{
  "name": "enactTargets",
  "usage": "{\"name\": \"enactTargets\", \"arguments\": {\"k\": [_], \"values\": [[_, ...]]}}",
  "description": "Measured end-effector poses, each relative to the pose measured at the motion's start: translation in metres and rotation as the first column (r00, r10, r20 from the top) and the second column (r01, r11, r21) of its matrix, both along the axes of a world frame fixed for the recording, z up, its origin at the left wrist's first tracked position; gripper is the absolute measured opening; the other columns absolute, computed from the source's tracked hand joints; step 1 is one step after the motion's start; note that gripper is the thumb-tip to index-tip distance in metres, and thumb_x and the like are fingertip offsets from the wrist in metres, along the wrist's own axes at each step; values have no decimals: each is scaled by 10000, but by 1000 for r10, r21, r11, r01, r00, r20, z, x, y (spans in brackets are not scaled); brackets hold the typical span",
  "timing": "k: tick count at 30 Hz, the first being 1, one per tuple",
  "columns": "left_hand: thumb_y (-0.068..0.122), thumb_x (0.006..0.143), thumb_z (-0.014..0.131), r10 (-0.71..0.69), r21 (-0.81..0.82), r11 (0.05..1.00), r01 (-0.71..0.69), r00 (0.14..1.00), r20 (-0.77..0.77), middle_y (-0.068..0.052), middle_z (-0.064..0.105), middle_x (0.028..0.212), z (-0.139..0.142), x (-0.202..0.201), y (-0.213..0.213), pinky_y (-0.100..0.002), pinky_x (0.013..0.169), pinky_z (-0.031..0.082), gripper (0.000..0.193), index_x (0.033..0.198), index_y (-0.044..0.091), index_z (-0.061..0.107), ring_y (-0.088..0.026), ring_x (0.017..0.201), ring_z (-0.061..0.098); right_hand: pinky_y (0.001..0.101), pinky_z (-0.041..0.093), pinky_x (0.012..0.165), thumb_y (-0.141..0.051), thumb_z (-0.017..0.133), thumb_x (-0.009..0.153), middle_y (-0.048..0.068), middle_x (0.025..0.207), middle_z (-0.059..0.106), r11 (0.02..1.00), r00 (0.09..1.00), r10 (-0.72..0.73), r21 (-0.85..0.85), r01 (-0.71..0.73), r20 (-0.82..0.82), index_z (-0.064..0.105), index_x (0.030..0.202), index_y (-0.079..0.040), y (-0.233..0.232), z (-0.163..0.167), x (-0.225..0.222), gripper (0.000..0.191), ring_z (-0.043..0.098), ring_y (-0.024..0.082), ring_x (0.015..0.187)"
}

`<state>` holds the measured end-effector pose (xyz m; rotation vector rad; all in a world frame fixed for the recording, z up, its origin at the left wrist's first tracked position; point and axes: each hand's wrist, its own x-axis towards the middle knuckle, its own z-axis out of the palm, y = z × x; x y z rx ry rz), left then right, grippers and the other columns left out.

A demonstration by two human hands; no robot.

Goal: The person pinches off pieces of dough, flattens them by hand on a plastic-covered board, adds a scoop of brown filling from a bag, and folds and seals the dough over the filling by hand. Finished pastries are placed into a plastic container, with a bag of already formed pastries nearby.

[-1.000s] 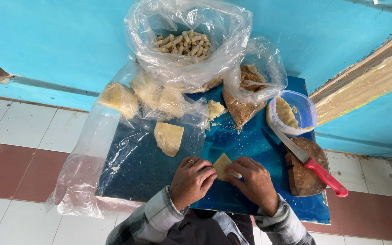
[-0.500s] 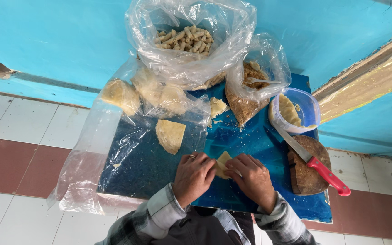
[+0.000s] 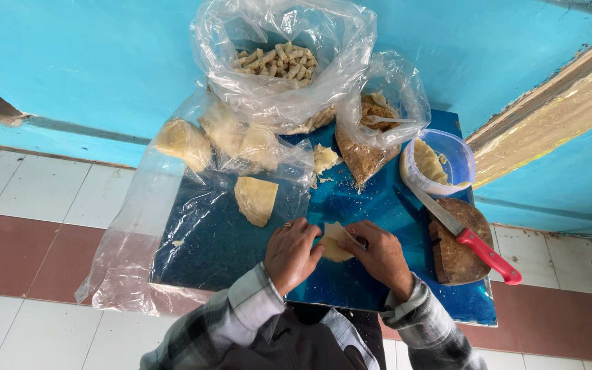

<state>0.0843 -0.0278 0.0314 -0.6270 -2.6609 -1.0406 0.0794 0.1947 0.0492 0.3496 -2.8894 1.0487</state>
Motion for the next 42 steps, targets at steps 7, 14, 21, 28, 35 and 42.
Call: {"name": "enactTargets", "arguments": {"k": [7,14,21,28,35,42], "values": [[192,780,822,4,4,1000,-4,995,103,-76,622,949,-12,-16,14,-482,787,484,248,915,107,633,-323,952,640,372,568,707,-190,751,854,33,963,746,991,954,93,115,-63,-284,778,980,-127,-12,16,19,143,725,262,854],[161,747,802,18,71,997,-27,992,122,-142,674,1007,-13,-17,25,-467,776,540,397,1051,35,579,-362,904,684,379,571,719,-166,740,857,45,979,762,996,943,9,85,21,-333,776,1063,-120,-16,14,34,214,731,266,871],[297,735,864,36,-158,987,4,967,250,-161,674,974,-4,-26,32,-468,774,537,424,952,49,598,-356,899,686,286,550,653,-206,696,950,65,870,784,929,973,-232,-300,216,-17,772,1065,-72,1,-17,16,192,704,125,735],[287,798,801,85,-50,996,-74,955,285,-165,720,885,-9,-30,43,-476,758,558,424,1053,48,562,-356,855,709,249,542,674,-229,688,959,43,825,776,882,964,-254,-390,265,81,757,1099,-30,15,-36,8,253,685,66,748],[338,742,799,6,-85,996,36,897,442,-135,749,900,-10,-52,42,-448,763,565,337,927,73,705,-315,833,728,234,492,638,-192,691,987,24,867,728,726,959,-253,-630,276,128,750,1105,-12,23,-45,7,222,616,67,747],[250,764,783,-111,158,986,51,908,405,-135,747,924,-17,-55,48,-429,755,570,344,992,44,629,-314,851,742,225,504,697,-159,679,990,-2,932,722,419,943,-265,-856,302,203,717,1083,-44,44,-43,12,152,647,78,804]]}}
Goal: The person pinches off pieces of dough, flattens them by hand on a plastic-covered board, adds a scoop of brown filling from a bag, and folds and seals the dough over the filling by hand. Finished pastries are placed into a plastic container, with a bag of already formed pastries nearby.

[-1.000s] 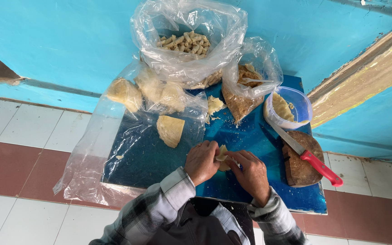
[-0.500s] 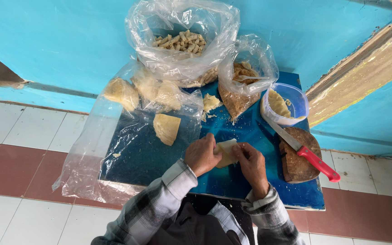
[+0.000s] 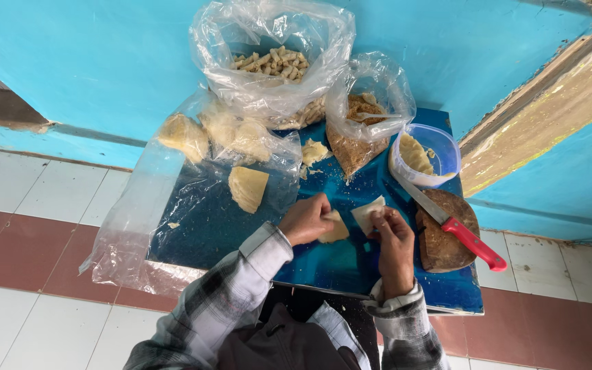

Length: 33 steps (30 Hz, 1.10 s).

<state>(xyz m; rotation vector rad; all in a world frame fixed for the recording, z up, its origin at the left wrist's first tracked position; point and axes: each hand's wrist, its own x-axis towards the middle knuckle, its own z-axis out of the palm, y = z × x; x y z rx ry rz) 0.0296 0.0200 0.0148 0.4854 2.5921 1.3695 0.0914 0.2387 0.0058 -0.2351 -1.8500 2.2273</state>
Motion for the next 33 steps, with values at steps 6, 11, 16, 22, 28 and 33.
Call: {"name": "enactTargets", "arguments": {"k": [6,11,16,22,28,33], "values": [[226,762,836,71,165,985,-47,987,-141,-168,722,949,12,-42,6,-433,758,557,628,1287,77,523,-339,856,720,243,545,726,-130,679,1006,21,927,742,893,962,-87,408,190,-258,721,1068,-40,1,16,8,117,687,78,825],[172,795,812,-44,213,976,55,997,-56,-178,766,989,16,-55,2,-394,768,568,715,1437,130,500,-289,865,749,271,559,669,-93,713,916,73,910,761,569,946,133,804,172,-297,747,1007,-49,-27,6,26,106,687,105,787],[100,829,773,-235,447,872,202,972,20,-160,743,1064,5,-54,-6,-353,801,577,693,1452,128,471,-194,951,733,246,468,550,-131,648,931,40,807,720,951,984,140,260,-166,114,751,1069,-50,-3,3,5,190,609,96,640],[96,900,735,-110,300,944,139,988,-112,-109,718,891,5,-53,-28,-350,704,536,603,1458,133,508,-174,769,673,252,438,544,-186,680,950,31,787,696,871,964,151,433,-234,217,765,1046,-26,11,0,-7,204,579,85,634],[60,935,703,-218,639,760,120,973,77,8,564,857,22,-33,-79,-262,676,442,550,1453,131,532,-83,783,514,274,414,571,-183,699,956,30,792,683,825,934,276,444,-351,226,774,1091,-13,-5,37,-28,230,557,88,654],[101,938,692,-270,692,722,25,930,248,1,616,908,23,-17,-112,-242,727,478,546,1462,156,549,-73,842,573,337,524,697,-67,689,893,47,966,731,319,875,349,921,226,-335,751,1106,-120,-44,73,-21,228,678,207,814]]}}
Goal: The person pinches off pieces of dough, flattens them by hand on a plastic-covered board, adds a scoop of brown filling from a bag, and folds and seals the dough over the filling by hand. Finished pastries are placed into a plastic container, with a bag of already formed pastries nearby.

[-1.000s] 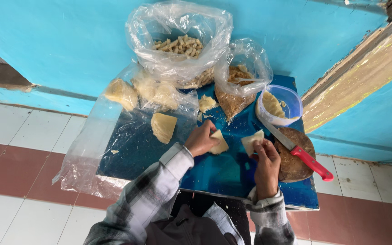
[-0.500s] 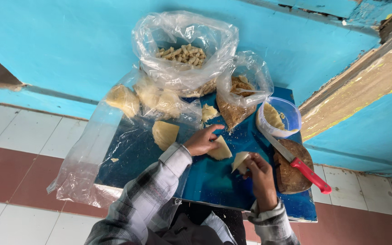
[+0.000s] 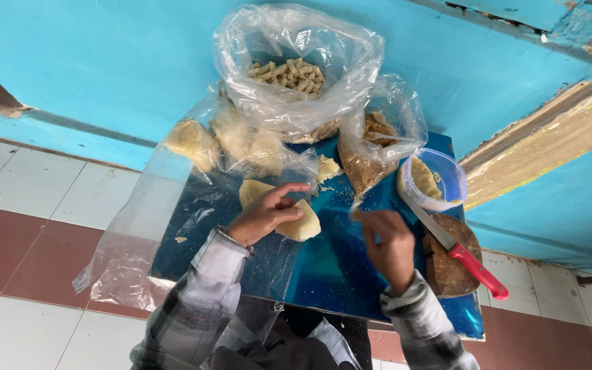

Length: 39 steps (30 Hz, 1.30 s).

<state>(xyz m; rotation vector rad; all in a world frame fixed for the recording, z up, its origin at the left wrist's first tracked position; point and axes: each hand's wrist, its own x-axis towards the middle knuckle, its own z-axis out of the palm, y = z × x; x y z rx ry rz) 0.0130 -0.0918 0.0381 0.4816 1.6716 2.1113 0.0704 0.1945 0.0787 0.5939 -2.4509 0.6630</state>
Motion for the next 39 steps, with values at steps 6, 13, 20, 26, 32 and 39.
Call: {"name": "enactTargets", "arguments": {"k": [6,13,20,26,32,39], "values": [[101,946,693,-34,117,993,33,999,6,9,618,1076,-26,-5,4,-240,820,512,537,1467,146,570,-80,945,583,410,530,689,-16,705,745,67,983,739,921,998,63,386,-57,-4,758,1049,-75,-35,4,32,315,696,275,878],[147,942,688,-208,158,972,174,948,240,-6,604,1028,-34,3,24,-318,817,543,586,1501,180,516,-122,970,599,336,599,755,-132,785,866,-2,1068,758,957,953,-100,-233,170,285,745,1024,-124,-31,13,38,163,755,186,910],[206,955,668,-291,151,954,260,926,239,-83,658,1154,-21,10,21,-362,883,579,619,1535,174,455,-171,1061,653,398,536,769,-176,893,691,39,1035,742,985,974,158,41,-167,159,778,998,-106,-59,25,41,336,682,269,917],[215,980,659,-307,89,951,296,939,152,-96,637,1156,-25,8,20,-342,891,576,635,1564,162,416,-164,1061,638,380,565,784,-184,883,676,53,1050,744,986,950,169,-55,-160,261,778,1034,-86,-61,27,44,386,701,263,943],[131,963,670,-350,158,932,327,925,148,-112,644,1239,-22,12,17,-331,899,570,710,1599,160,356,-160,1094,630,358,579,760,-130,852,727,45,1017,750,994,964,101,-63,-88,245,787,992,-97,-63,23,41,275,712,237,913],[94,959,660,-408,173,907,384,903,136,-191,643,1350,-15,11,15,-373,955,586,729,1602,132,318,-234,1170,659,341,583,759,-96,811,771,47,1028,765,984,943,168,-103,-144,286,798,1013,-84,-55,20,39,243,721,232,911]]}}
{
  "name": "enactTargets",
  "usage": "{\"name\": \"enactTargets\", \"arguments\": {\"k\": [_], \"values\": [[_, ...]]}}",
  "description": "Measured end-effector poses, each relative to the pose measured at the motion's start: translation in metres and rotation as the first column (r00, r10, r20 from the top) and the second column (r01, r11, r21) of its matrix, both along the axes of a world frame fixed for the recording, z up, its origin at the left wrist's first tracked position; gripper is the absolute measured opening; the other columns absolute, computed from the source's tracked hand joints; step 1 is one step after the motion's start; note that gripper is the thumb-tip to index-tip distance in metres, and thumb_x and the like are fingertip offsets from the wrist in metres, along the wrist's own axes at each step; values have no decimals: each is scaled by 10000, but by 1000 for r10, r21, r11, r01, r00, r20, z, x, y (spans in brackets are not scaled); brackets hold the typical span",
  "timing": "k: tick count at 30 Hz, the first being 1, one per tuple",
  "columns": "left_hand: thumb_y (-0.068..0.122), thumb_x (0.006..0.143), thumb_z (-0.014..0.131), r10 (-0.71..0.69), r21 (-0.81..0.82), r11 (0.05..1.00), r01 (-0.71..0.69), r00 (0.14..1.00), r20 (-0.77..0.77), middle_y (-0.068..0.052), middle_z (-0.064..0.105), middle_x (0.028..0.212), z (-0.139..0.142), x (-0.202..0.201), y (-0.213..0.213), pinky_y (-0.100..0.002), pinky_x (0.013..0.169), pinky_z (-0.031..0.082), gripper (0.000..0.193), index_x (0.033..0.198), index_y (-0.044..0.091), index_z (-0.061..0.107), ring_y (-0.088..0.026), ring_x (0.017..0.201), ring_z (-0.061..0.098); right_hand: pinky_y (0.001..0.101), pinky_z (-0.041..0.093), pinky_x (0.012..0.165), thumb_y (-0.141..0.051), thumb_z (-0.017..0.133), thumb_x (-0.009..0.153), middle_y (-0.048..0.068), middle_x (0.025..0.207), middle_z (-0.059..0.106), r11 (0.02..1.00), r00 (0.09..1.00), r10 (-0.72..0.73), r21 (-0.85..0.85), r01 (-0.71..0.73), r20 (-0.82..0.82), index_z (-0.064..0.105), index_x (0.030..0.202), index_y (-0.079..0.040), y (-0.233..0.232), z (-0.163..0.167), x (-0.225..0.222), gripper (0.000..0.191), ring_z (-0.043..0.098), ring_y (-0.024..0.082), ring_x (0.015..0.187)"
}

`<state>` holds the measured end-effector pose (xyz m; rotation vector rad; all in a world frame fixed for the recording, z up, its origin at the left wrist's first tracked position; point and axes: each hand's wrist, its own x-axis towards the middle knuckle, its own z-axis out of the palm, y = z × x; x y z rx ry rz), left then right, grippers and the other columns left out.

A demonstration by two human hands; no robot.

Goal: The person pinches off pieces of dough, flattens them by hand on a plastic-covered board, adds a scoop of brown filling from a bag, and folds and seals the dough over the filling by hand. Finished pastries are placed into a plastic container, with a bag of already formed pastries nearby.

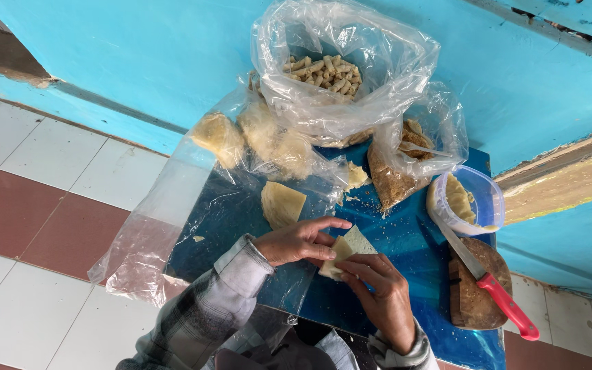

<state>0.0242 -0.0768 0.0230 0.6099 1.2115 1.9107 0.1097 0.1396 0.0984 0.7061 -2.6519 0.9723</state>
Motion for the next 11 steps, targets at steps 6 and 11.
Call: {"name": "enactTargets", "arguments": {"k": [6,11], "values": [[119,914,757,-23,4,1000,24,992,-126,-230,639,1361,1,2,0,-405,1034,543,807,1601,109,333,-266,1252,633,324,575,699,-89,777,819,60,1014,771,985,963,-77,-130,113,259,784,1016,-54,9,-16,-3,200,741,197,856],[169,899,778,-29,-37,999,25,991,-131,-228,641,1355,-2,1,1,-406,1066,520,831,1599,124,333,-278,1272,626,307,565,678,-129,790,841,71,1031,767,973,933,43,-226,42,357,789,1001,-39,16,-29,-9,184,732,181,852]]}}
